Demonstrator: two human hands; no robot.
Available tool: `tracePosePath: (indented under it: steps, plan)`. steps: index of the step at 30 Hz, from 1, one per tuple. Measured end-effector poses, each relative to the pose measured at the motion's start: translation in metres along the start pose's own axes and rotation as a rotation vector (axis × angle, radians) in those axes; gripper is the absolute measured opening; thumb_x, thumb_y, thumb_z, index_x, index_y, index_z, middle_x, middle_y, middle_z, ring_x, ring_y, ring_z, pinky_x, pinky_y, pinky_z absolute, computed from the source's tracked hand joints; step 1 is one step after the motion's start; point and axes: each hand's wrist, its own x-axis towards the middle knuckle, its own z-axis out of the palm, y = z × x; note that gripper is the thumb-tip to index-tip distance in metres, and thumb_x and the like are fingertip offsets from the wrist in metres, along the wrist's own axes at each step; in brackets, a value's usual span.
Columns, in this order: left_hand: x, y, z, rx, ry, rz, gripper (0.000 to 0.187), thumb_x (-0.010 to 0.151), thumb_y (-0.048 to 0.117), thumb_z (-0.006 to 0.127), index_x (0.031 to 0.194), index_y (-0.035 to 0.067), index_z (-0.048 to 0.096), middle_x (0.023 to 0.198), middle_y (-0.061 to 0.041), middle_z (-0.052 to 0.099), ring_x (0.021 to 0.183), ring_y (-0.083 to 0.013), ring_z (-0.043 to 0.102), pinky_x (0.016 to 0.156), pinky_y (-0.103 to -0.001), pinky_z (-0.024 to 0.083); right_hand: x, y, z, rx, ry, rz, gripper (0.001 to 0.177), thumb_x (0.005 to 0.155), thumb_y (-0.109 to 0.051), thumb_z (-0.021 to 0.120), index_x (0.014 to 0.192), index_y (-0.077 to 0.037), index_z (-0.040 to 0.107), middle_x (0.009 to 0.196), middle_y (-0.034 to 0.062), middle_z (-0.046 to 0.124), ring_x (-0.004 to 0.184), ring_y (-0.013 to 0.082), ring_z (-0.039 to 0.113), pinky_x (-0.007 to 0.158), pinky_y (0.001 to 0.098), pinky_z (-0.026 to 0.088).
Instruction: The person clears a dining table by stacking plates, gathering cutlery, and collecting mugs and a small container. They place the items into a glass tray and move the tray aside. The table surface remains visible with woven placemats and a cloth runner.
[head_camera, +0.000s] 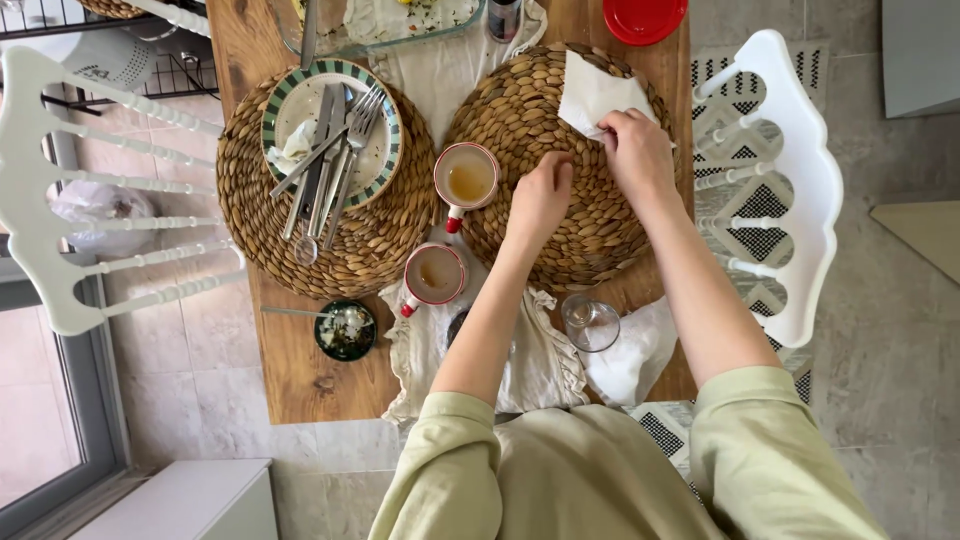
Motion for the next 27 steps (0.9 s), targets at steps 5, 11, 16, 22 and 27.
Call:
tracePosePath:
  steps: [5, 11, 16, 22, 27]
  plan:
    - [0.023, -0.035, 0.033, -1.04, -0.026, -0.348, 0.057, 0.095, 0.043, 0.027, 0.134, 0.002, 0.023, 0.123, -0.026, 0.043, 0.104, -0.0415, 0.05, 0.082, -0.05, 0.047, -0.004, -0.019, -0.005, 0.198, -0.135, -0.062, 0.014, 0.084, 0.0, 0.055, 0.092, -0.008, 0.063, 0.084, 0.0105, 0.06, 0.081, 0.0274, 0.06, 0.076, 0.038, 0.048]
    - [0.021, -0.022, 0.031, -1.496, 0.035, -0.368, 0.068, 0.093, 0.054, 0.025, 0.136, 0.003, 0.02, 0.123, -0.028, 0.037, 0.11, -0.0484, 0.042, 0.089, -0.059, 0.037, -0.011, -0.061, -0.044, 0.087, -0.184, -0.268, 0.014, 0.084, 0.001, 0.055, 0.086, -0.007, 0.066, 0.082, 0.0115, 0.063, 0.087, 0.0271, 0.059, 0.083, 0.0393, 0.044]
    - [0.036, -0.029, 0.033, -1.493, 0.176, -0.212, 0.057, 0.097, 0.041, 0.029, 0.133, -0.001, 0.019, 0.118, -0.032, 0.039, 0.106, -0.0465, 0.046, 0.084, -0.062, 0.039, -0.012, -0.073, -0.04, -0.164, 0.094, -0.493, 0.009, 0.085, -0.009, 0.059, 0.083, -0.015, 0.067, 0.083, 0.002, 0.063, 0.097, 0.016, 0.051, 0.088, 0.0335, 0.034]
    - [0.04, -0.034, 0.011, -1.457, 0.417, -0.123, 0.043, 0.096, 0.041, 0.037, 0.12, 0.005, 0.037, 0.103, -0.024, 0.054, 0.087, -0.0372, 0.059, 0.07, -0.05, 0.054, -0.001, -0.078, -0.047, 0.215, 0.372, -0.54, 0.016, 0.083, -0.012, 0.067, 0.099, -0.013, 0.062, 0.09, 0.0038, 0.056, 0.09, 0.0192, 0.048, 0.082, 0.0316, 0.039]
    - [-0.001, 0.027, -0.03, -1.117, 0.644, -0.164, 0.047, 0.086, 0.042, 0.039, 0.103, -0.002, 0.038, 0.087, -0.011, 0.047, 0.081, -0.0171, 0.05, 0.07, -0.029, 0.043, 0.01, -0.106, -0.058, 0.77, -0.037, -0.291, 0.064, 0.075, -0.038, 0.066, 0.116, 0.004, 0.041, 0.107, 0.0212, 0.057, 0.093, 0.0309, 0.06, 0.076, 0.0334, 0.054]
